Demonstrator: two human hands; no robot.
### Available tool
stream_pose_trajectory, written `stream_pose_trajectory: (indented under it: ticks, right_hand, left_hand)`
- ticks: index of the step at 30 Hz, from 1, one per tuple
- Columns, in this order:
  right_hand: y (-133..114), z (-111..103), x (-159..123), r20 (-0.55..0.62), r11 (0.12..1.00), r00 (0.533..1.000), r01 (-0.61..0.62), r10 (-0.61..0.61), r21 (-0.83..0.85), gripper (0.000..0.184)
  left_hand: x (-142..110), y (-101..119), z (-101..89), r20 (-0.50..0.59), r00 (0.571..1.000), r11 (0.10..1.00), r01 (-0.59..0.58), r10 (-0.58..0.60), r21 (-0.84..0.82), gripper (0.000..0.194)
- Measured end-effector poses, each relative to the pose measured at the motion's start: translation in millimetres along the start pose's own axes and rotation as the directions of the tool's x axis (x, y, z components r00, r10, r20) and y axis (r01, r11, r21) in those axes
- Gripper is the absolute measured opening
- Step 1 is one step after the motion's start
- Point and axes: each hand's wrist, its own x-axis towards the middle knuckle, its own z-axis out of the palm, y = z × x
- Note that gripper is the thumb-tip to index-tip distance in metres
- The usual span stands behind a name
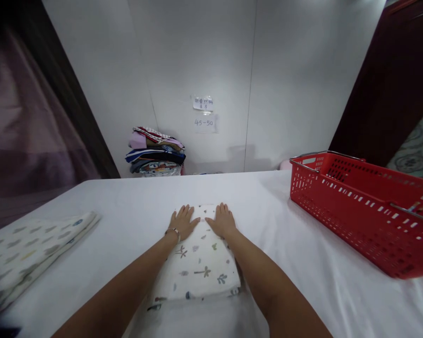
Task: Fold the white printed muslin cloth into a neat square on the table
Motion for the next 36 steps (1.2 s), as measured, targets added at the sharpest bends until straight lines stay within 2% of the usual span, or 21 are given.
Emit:
stream_pose_trajectory:
  ticks: [3, 6, 9, 11, 13, 15, 18, 22, 24, 26, 27, 29, 32, 36]
  right_hand:
    - [-5.3, -10.2, 1.2, 0.043, 1.000, 0.999, -0.015, 0.016, -0.021, 0.082]
    - [-14.2, -26.1, -5.7, 0.106, 0.998, 0.993, -0.042, 0.047, -0.049, 0.081]
    - [-21.3, -33.4, -34.6, 0.099, 0.996, 0.995, 0.019, -0.011, -0.083, 0.080]
    - [-22.5, -29.2, -65.2, 0.101, 0.990, 0.990, 0.112, -0.103, -0.089, 0.082]
    - [-21.5, -20.6, -96.1, 0.112, 0.974, 0.973, 0.213, -0.204, -0.079, 0.084]
    - [-20.5, -12.6, -119.0, 0.106, 0.962, 0.962, 0.262, -0.253, -0.075, 0.083]
    - [-22.1, -9.9, -131.5, 0.079, 0.962, 0.963, 0.262, -0.257, -0.070, 0.080]
    - [-20.8, -19.0, -128.0, 0.092, 0.966, 0.962, 0.257, -0.257, 0.016, 0.077]
    - [-13.2, -21.6, -128.1, 0.044, 0.970, 0.974, 0.219, -0.224, 0.104, 0.074]
    - [-1.4, -19.6, -130.4, -0.031, 0.968, 0.995, 0.104, -0.099, 0.228, 0.072]
    - [4.7, -17.1, -131.9, -0.050, 0.952, 0.999, 0.030, -0.015, 0.303, 0.072]
    - [14.5, -10.5, -134.7, -0.038, 0.897, 0.994, -0.080, 0.107, 0.436, 0.071]
    - [16.6, -1.2, -138.1, -0.022, 0.837, 0.988, -0.115, 0.150, 0.535, 0.068]
    - [-7.5, 6.6, -150.2, -0.015, 0.818, 0.986, -0.130, 0.168, 0.561, 0.065]
  left_hand:
    - [5.6, 1.9, -9.2, 0.053, 0.999, 0.998, 0.010, -0.006, -0.061, 0.068]
    - [3.0, 2.1, -27.5, 0.114, 0.993, 0.990, 0.038, -0.022, -0.138, 0.065]
    - [-25.0, -2.5, -39.0, 0.041, 0.999, 0.982, -0.027, 0.035, -0.185, 0.067]
    - [-55.6, -6.8, -35.9, -0.001, 0.991, 0.972, -0.129, 0.131, -0.195, 0.067]
    - [-85.9, -10.3, -26.1, 0.002, 0.987, 0.970, -0.158, 0.161, -0.185, 0.068]
    - [-107.0, -11.9, -15.3, 0.012, 0.984, 0.966, -0.170, 0.176, -0.195, 0.066]
    - [-117.5, -10.8, -6.9, 0.002, 0.987, 0.963, -0.156, 0.160, -0.220, 0.064]
    - [-118.9, -13.1, -8.1, -0.041, 0.990, 0.940, -0.141, 0.135, -0.311, 0.061]
    - [-125.0, -18.2, -8.6, -0.118, 0.992, 0.925, -0.080, 0.038, -0.371, 0.058]
    - [-133.4, -23.5, -8.0, -0.167, 0.981, 0.896, 0.018, -0.103, -0.444, 0.055]
    - [-137.1, -25.2, -7.7, -0.154, 0.973, 0.870, 0.075, -0.170, -0.487, 0.054]
    - [-140.9, -25.7, -7.4, -0.062, 0.965, 0.810, 0.177, -0.254, -0.558, 0.055]
    - [-135.3, -22.0, -10.3, 0.069, 0.962, 0.765, 0.253, -0.265, -0.593, 0.057]
    - [-112.8, -31.5, -27.3, 0.064, 0.973, 0.809, 0.220, -0.222, -0.545, 0.063]
